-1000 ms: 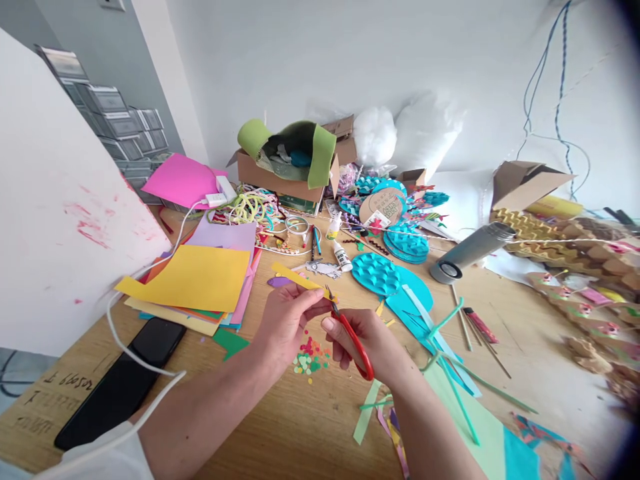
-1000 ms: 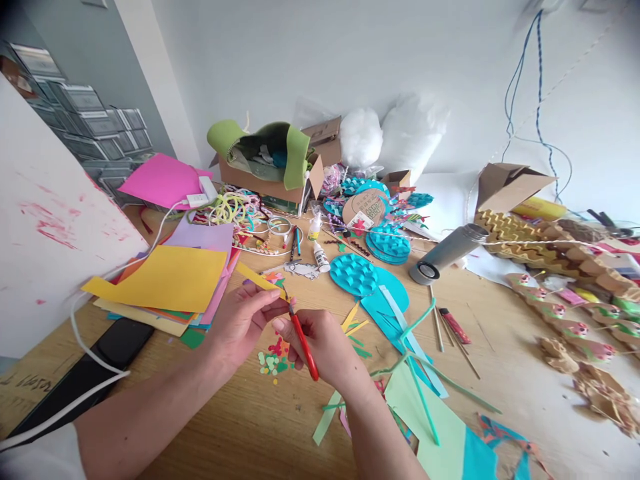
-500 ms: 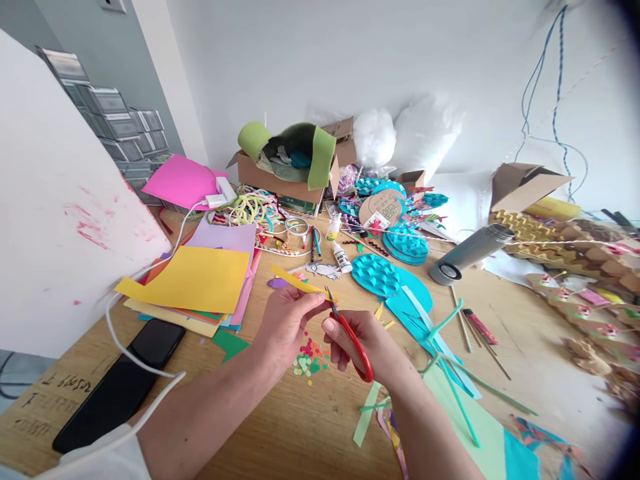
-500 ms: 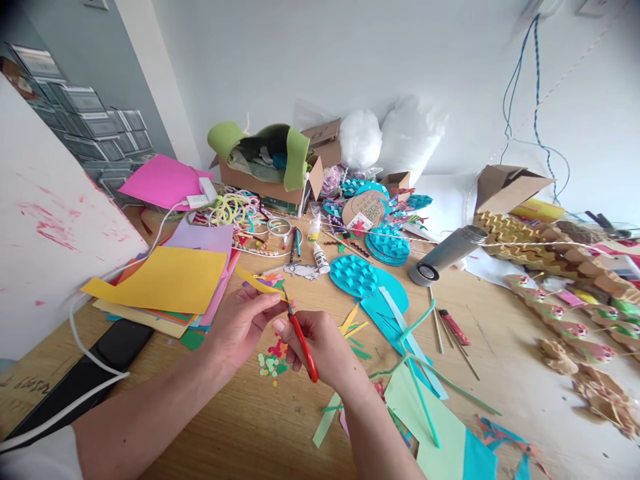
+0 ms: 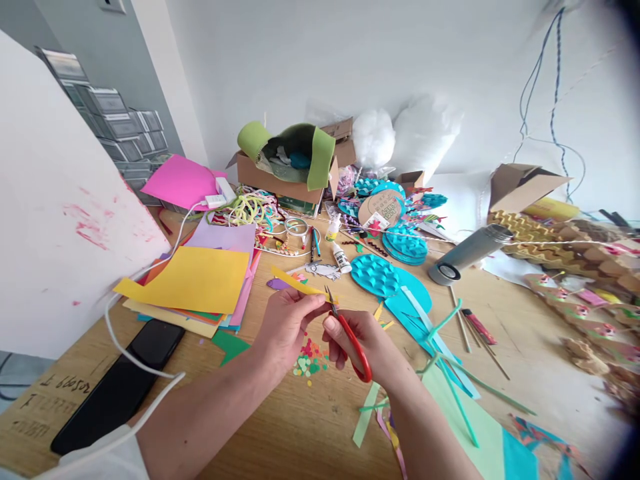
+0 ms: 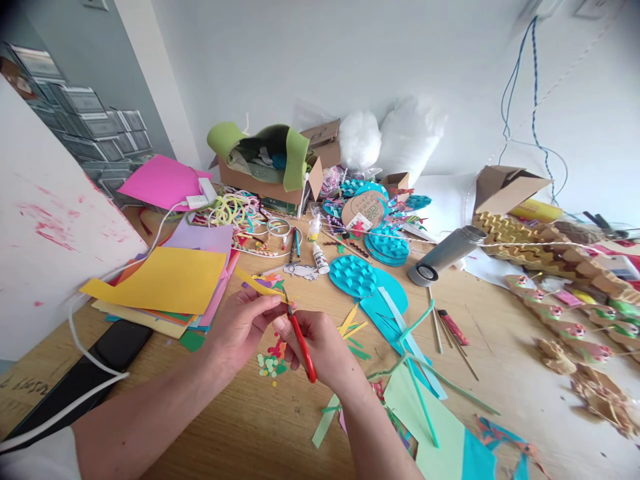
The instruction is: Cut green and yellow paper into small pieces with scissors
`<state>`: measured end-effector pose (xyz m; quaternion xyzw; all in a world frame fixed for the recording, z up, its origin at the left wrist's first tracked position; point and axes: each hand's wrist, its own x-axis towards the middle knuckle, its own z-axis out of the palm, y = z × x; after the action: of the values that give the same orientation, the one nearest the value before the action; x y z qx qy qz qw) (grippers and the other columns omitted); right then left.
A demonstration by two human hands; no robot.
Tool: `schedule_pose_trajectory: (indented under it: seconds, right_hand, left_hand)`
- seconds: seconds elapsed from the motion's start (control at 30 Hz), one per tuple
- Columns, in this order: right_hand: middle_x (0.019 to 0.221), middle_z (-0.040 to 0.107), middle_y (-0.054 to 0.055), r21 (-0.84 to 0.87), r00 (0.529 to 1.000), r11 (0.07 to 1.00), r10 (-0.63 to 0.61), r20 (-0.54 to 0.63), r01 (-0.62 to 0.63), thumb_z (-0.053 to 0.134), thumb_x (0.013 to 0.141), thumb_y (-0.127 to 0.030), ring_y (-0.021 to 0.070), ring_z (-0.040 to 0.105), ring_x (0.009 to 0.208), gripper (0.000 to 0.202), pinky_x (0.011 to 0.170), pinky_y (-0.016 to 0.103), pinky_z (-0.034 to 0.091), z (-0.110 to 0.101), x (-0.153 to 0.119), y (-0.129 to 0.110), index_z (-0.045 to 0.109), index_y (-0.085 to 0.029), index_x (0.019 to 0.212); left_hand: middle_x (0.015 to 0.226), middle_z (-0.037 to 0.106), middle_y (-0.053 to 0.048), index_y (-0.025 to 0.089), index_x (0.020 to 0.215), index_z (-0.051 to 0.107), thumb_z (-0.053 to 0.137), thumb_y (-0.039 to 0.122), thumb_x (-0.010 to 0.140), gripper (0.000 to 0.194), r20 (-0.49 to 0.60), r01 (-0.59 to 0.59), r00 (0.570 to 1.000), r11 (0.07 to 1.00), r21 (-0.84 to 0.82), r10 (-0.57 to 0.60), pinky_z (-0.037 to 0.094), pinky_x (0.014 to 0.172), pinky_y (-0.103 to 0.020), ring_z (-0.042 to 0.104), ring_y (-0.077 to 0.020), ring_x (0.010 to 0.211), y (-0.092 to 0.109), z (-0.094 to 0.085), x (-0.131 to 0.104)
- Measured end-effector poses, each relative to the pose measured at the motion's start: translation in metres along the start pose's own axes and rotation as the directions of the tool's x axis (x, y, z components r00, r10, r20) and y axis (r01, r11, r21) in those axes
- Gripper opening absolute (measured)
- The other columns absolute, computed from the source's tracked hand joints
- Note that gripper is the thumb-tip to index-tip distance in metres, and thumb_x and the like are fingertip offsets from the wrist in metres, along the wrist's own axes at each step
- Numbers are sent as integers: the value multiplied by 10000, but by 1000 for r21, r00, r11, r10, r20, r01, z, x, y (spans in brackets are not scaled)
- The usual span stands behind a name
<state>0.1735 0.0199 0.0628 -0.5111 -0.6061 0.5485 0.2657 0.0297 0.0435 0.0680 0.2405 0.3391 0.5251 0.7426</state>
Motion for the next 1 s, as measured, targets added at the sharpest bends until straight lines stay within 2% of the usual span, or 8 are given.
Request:
schedule_pose_trajectory:
  seconds: [0.43, 1.0]
  right_hand:
    - [520, 601, 9, -8, 1000, 1000, 3, -7, -3, 557, 836, -611, 106, 540, 402, 478, 394, 184, 374, 0, 0, 0, 543, -159, 682]
    - [502, 590, -1, 25, 999, 999, 31, -20, -30, 585, 821, -602, 102, 541, 386, 464, 378, 171, 373, 2, -1, -1, 536, -164, 677]
  left_hand:
    - [668, 705, -42, 121, 675, 684, 758, 144, 597, 110, -18, 25, 1000, 999, -38, -26, 494, 677, -276, 665, -160, 640, 1, 2, 0]
    - [661, 713, -53, 121, 686, 667, 734, 156, 635, 91, 34, 31, 999, 999, -28, -30, 495, 648, -273, 669, -168, 616, 1, 1, 0]
